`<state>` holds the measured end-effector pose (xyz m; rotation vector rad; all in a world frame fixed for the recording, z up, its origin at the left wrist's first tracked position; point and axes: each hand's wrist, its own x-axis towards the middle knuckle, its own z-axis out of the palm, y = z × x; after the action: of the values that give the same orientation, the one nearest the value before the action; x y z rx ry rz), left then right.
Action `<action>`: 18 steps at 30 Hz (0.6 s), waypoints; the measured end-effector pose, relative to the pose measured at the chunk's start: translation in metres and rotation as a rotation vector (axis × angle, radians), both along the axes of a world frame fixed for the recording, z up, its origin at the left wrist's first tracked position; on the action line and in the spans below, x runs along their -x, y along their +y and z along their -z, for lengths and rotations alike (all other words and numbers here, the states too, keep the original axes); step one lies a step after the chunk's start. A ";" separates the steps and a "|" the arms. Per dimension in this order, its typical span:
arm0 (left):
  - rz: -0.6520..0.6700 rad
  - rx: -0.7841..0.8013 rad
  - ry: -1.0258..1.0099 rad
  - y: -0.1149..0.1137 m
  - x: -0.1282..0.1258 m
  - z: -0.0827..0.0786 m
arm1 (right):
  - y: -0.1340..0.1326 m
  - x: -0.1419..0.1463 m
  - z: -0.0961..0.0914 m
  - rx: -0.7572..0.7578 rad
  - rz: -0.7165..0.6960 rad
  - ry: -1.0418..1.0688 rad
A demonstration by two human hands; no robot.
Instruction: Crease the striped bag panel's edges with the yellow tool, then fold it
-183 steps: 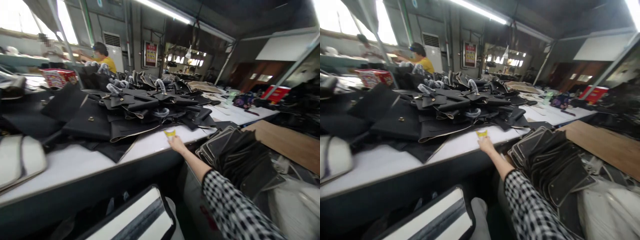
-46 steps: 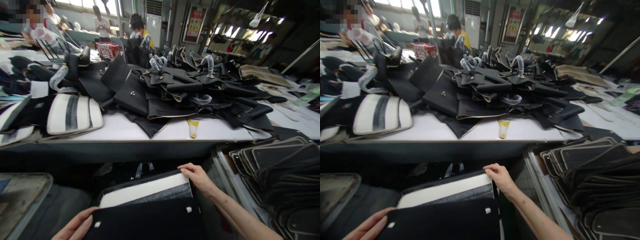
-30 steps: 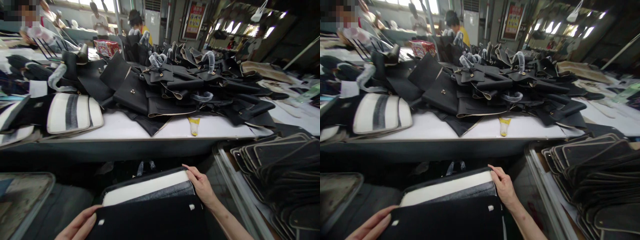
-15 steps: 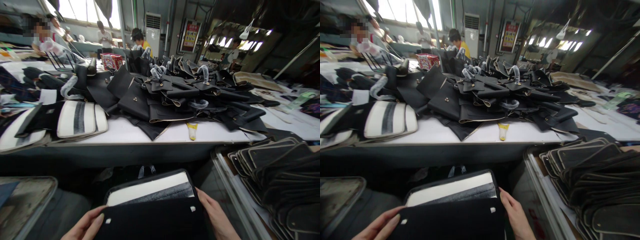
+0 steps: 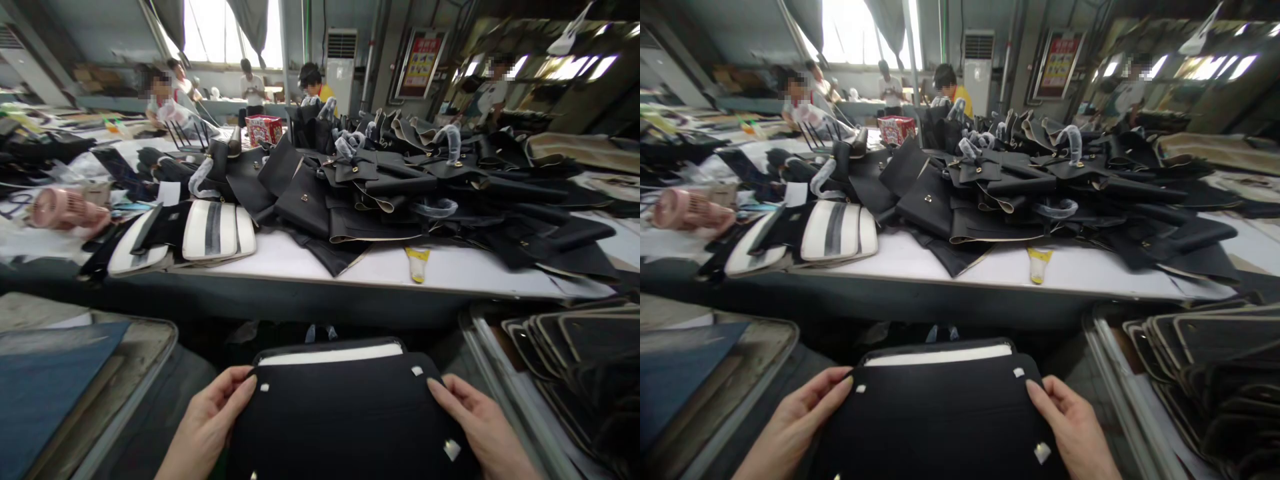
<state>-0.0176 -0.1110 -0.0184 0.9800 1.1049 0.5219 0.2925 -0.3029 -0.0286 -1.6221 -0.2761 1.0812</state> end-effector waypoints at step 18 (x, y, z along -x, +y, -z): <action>0.128 -0.449 0.502 0.033 -0.012 0.016 | 0.039 -0.051 0.050 0.139 -0.131 0.039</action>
<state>-0.0057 -0.0776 -0.0343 1.6253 1.3854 0.4372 0.3439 -0.2641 -0.0791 -1.7235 -0.2899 1.2541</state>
